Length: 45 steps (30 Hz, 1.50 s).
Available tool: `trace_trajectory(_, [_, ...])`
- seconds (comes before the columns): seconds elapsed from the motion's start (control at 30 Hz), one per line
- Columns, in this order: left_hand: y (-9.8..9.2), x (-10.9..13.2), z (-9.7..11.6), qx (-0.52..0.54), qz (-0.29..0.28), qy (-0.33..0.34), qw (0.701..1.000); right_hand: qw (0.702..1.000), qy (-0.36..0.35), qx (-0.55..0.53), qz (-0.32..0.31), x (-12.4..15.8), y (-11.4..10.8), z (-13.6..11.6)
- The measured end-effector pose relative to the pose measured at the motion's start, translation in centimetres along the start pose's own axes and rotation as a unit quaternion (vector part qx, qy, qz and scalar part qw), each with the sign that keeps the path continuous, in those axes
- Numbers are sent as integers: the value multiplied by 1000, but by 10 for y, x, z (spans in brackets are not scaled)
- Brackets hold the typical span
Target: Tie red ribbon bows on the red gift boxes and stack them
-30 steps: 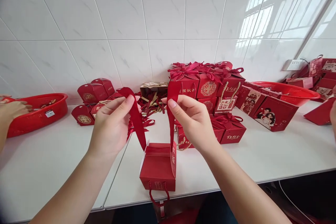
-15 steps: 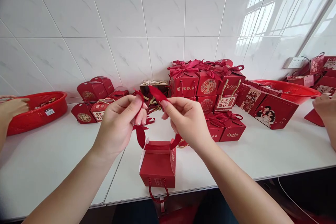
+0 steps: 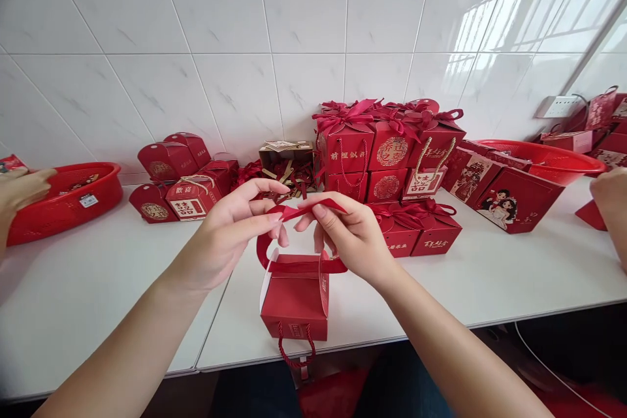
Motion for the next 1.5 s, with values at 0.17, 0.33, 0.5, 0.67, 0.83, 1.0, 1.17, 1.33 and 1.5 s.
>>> trace_trajectory(0.17, [-8, 0, -9, 131, 3, -60, 989, 934, -207, 287, -53, 9, -7, -11])
trace_trajectory(0.33, [-5, 0, -9, 146, -14, -75, 986, 854, -286, 426, -82, 11, -7, -11])
trace_trajectory(0.5, [-4, 7, -10, 22, -8, 1, 1000, 859, -295, 416, -44, 13, -2, -9])
trace_trajectory(0.67, [-22, 24, 1, -268, 156, 224, 924, 895, -246, 355, 113, 26, -13, -12])
trace_trajectory(0.83, [-74, 51, -11, -464, 210, 222, 831, 827, -186, 491, 202, 71, -63, -2])
trace_trajectory(1.0, [-112, 81, -71, -600, 51, 54, 796, 786, -4, 594, 173, 136, -112, 47])
trace_trajectory(1.17, [-98, 83, -97, -611, -15, 15, 791, 817, 108, 543, 159, 156, -111, 79])
trace_trajectory(1.33, [-66, 63, -77, -482, 39, 18, 875, 857, 4, 486, 171, 125, -85, 49])
trace_trajectory(1.5, [-30, 47, -71, -375, -16, 9, 927, 933, -5, 355, -58, 88, -32, 41])
Point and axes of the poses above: each hand's wrist, its own x-axis away from the middle knuckle, its own y-axis out of the palm, z = x × y, the point moved 4 cm from there along -x, towards the middle knuckle, and after that the axes turned 3 degrees about y, right-handed, at the moved point
